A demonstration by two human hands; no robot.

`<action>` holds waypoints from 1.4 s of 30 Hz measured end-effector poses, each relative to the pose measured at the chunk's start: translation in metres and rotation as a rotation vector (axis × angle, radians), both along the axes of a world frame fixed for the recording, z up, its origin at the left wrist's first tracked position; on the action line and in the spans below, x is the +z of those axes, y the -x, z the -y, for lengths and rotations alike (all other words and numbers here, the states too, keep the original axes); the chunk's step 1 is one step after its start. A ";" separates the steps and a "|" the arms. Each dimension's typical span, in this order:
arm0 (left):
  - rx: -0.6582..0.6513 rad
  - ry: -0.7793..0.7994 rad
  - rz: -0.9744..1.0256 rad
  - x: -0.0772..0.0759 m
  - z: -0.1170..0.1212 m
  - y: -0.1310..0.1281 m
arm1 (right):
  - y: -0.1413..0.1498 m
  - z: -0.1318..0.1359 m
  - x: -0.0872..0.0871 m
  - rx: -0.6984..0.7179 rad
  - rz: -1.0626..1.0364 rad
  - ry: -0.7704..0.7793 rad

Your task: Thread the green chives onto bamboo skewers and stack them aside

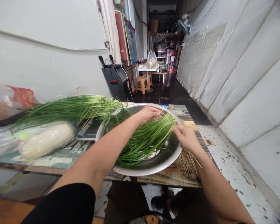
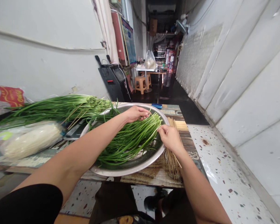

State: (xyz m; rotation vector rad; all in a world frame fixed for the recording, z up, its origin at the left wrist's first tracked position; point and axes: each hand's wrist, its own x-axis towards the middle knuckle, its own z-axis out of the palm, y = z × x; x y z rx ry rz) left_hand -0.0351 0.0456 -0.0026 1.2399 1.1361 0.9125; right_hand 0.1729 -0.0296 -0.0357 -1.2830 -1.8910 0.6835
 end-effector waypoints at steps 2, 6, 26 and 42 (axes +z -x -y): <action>0.007 0.006 -0.006 0.000 0.000 0.000 | 0.000 0.000 0.000 0.000 -0.001 -0.009; 0.029 0.019 -0.016 0.001 0.001 -0.002 | 0.000 0.000 0.000 0.007 -0.001 -0.016; 0.051 0.000 -0.029 0.000 0.001 -0.003 | 0.001 0.001 0.003 0.002 -0.011 -0.016; 0.017 -0.186 -0.175 -0.009 -0.006 0.000 | 0.001 0.001 0.002 -0.031 0.033 -0.002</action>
